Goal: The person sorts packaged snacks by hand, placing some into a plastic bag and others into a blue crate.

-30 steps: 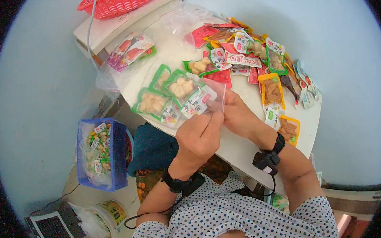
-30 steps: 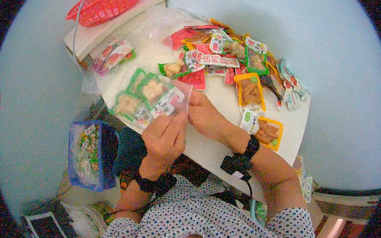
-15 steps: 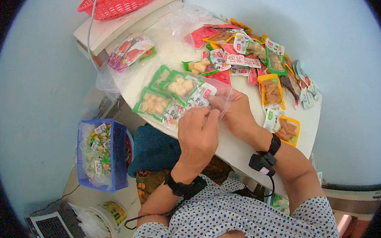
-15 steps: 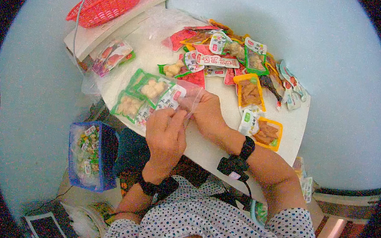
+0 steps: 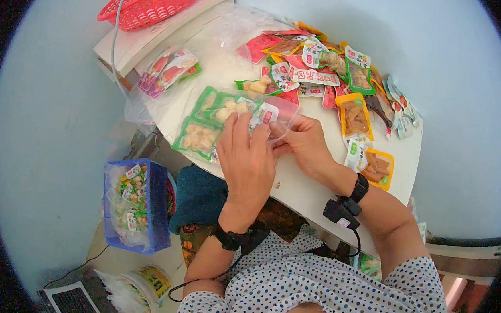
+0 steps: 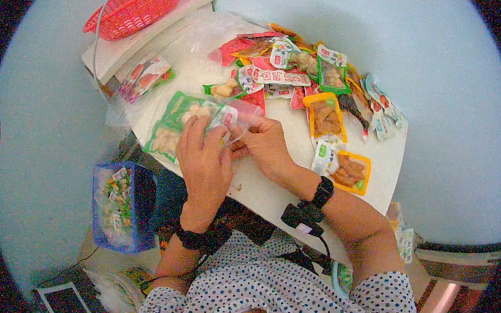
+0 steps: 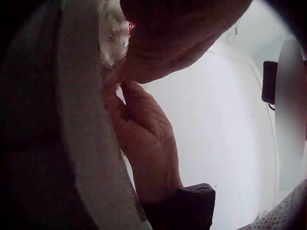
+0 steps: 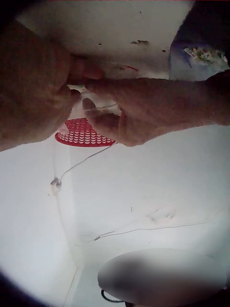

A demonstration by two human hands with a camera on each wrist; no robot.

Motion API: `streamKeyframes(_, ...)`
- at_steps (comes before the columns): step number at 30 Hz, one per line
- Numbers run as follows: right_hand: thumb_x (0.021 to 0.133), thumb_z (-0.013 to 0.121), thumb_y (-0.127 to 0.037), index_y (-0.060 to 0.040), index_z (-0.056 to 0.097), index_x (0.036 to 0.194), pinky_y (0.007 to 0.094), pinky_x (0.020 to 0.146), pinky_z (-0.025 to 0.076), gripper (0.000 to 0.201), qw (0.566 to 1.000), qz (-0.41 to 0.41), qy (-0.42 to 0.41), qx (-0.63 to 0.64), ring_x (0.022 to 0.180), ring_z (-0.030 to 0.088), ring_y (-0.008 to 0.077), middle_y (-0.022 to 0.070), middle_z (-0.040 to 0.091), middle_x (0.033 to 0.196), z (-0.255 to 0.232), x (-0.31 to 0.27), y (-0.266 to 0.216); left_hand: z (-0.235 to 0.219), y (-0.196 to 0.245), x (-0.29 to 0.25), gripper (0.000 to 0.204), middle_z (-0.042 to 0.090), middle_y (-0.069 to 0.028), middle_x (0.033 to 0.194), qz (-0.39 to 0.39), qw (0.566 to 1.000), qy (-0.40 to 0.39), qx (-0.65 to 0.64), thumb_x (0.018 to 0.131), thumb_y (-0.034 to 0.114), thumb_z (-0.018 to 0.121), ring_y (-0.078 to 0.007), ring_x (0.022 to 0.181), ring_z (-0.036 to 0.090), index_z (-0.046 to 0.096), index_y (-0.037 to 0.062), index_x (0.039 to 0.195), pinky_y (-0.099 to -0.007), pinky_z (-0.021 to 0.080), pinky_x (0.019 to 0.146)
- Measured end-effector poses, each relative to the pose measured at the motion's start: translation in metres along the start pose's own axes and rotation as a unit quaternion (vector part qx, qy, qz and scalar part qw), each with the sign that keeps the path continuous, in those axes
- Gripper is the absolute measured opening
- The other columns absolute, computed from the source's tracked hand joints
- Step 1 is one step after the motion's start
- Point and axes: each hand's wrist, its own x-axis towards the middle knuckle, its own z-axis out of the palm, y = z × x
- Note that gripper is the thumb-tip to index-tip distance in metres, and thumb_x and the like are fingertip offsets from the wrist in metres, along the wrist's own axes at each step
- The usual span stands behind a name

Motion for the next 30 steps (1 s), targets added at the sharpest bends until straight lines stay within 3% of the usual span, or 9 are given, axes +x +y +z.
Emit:
streamKeyframes(8, 0.095, 0.059, -0.022, -0.0016, 0.068, 0.099, 0.0248, 0.049, 0.052, 0.022, 0.998, -0.018, -0.034, -0.051, 0.06, 0.064, 0.0105, 0.0038, 0.066, 0.071, -0.003, 0.0, -0.003, 0.008, -0.002, 0.004, 0.023, 0.053, -0.0185, 0.121, 0.008, 1.0, 0.011, 0.016, 0.074, 0.004, 0.061, -0.0394, 0.121, 0.045, 0.06, 0.0012, 0.098, -0.0521, 0.034, 0.099)
streamKeyframes(14, 0.094, 0.05, -0.009, 0.003, 0.064, 0.098, 0.0274, 0.046, 0.052, 0.019, 0.993, -0.025, -0.026, -0.113, 0.059, 0.065, 0.013, 0.0065, 0.066, 0.072, -0.002, -0.002, -0.007, 0.017, -0.008, 0.002, 0.023, 0.054, -0.0167, 0.122, -0.002, 0.999, 0.015, 0.043, 0.075, 0.007, 0.063, -0.0385, 0.121, 0.046, 0.063, 0.0034, 0.098, -0.0516, 0.034, 0.101)
streamKeyframes(17, 0.091, 0.051, -0.006, 0.0033, 0.063, 0.102, 0.0281, 0.044, 0.052, 0.018, 0.984, -0.032, -0.026, -0.176, 0.058, 0.065, 0.0144, 0.01, 0.066, 0.072, -0.004, 0.001, -0.005, 0.018, -0.012, 0.002, 0.023, 0.055, -0.0157, 0.122, -0.002, 0.998, 0.017, 0.054, 0.075, 0.008, 0.065, -0.0379, 0.121, 0.046, 0.064, 0.0043, 0.097, -0.051, 0.034, 0.101)
streamKeyframes(20, 0.088, 0.058, -0.007, 0.0022, 0.063, 0.103, 0.0265, 0.051, 0.052, 0.018, 0.96, 0.006, -0.055, -0.276, 0.059, 0.064, 0.0138, 0.0091, 0.066, 0.073, -0.005, -0.002, -0.016, 0.02, -0.015, 0.003, 0.02, 0.056, -0.0148, 0.121, -0.004, 0.998, 0.022, 0.066, 0.075, 0.009, 0.065, -0.037, 0.12, 0.047, 0.065, 0.0042, 0.094, -0.0506, 0.034, 0.101)
streamKeyframes(23, 0.083, 0.063, -0.007, 0.0022, 0.063, 0.103, 0.0295, 0.054, 0.051, 0.022, 0.888, -0.201, -0.059, -0.41, 0.061, 0.065, 0.0167, 0.0106, 0.065, 0.07, -0.014, 0.005, -0.003, 0.019, -0.014, 0.004, 0.015, 0.056, -0.014, 0.119, -0.008, 0.998, 0.024, 0.061, 0.077, 0.009, 0.064, -0.0359, 0.12, 0.047, 0.064, 0.0046, 0.092, -0.0528, 0.033, 0.101)
streamKeyframes(26, 0.08, 0.069, -0.009, 0.0018, 0.06, 0.102, 0.0326, 0.057, 0.05, 0.026, 0.842, -0.237, -0.017, -0.484, 0.062, 0.064, 0.0203, 0.0115, 0.064, 0.071, -0.014, 0.004, -0.002, 0.021, -0.014, 0.003, 0.014, 0.056, -0.0135, 0.118, -0.009, 0.998, 0.026, 0.055, 0.078, 0.008, 0.062, -0.0351, 0.12, 0.047, 0.063, 0.0044, 0.092, -0.0536, 0.033, 0.102)
streamKeyframes(30, 0.078, 0.072, -0.012, -0.0005, 0.053, 0.099, 0.0339, 0.056, 0.049, 0.031, 0.871, -0.23, 0.087, -0.425, 0.061, 0.062, 0.023, 0.0127, 0.063, 0.072, -0.011, 0.007, -0.001, 0.02, -0.015, 0.0, 0.015, 0.056, -0.0131, 0.117, -0.01, 0.999, 0.023, 0.048, 0.078, 0.008, 0.062, -0.0346, 0.12, 0.047, 0.062, 0.0036, 0.092, -0.053, 0.032, 0.102)
